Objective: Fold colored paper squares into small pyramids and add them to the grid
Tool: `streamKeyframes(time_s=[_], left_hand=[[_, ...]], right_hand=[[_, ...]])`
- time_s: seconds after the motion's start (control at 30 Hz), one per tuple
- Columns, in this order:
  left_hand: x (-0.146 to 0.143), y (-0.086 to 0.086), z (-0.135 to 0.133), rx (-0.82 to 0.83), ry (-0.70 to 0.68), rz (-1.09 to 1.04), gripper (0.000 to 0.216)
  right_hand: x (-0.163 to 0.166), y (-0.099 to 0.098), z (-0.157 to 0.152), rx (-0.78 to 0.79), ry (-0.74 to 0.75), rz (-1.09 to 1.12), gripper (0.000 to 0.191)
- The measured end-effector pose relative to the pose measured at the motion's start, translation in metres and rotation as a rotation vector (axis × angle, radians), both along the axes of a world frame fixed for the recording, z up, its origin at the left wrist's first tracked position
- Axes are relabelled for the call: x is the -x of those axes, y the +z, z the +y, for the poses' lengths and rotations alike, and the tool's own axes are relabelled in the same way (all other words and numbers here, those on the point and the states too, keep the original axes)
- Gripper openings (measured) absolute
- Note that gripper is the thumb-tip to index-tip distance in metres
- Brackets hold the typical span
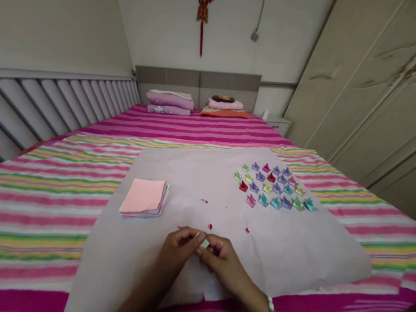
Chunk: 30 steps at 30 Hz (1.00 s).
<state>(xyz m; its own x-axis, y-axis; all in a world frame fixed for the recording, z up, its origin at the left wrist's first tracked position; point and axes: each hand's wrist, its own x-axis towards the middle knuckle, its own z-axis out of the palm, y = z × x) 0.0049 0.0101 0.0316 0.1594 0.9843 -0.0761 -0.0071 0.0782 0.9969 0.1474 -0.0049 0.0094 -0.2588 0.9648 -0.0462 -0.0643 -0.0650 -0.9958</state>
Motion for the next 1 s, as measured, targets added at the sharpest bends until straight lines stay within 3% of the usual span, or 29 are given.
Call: streamKeyframes(time_s=[0.17, 0.37, 0.57, 0.67, 0.77, 1.0], left_hand=[[-0.007, -0.011, 0.0, -0.023, 0.013, -0.005, 0.033], [-0.009, -0.032, -0.001, 0.122, 0.031, -0.154, 0.044], [-0.009, -0.052, 0.004, 0.156, 0.167, -0.234, 0.048], [-0.012, -0.056, 0.003, 0.174, 0.172, -0.226, 0.05], [-0.014, -0.052, 0.001, 0.203, 0.077, -0.17, 0.051], [-0.02, -0.04, -0.01, 0.008, 0.103, -0.035, 0.051]], right_hand=[[0.007, -0.017, -0.001, 0.033, -0.023, 0.103, 0.048], [0.018, -0.039, -0.002, 0.053, 0.006, 0.219, 0.053], [0.02, -0.064, 0.002, 0.04, 0.01, 0.211, 0.058], [0.017, -0.064, 0.0, 0.062, 0.015, 0.209, 0.058], [0.013, -0.057, -0.006, 0.094, -0.007, 0.206, 0.057], [0.012, -0.042, -0.017, 0.088, -0.026, 0.232, 0.054]])
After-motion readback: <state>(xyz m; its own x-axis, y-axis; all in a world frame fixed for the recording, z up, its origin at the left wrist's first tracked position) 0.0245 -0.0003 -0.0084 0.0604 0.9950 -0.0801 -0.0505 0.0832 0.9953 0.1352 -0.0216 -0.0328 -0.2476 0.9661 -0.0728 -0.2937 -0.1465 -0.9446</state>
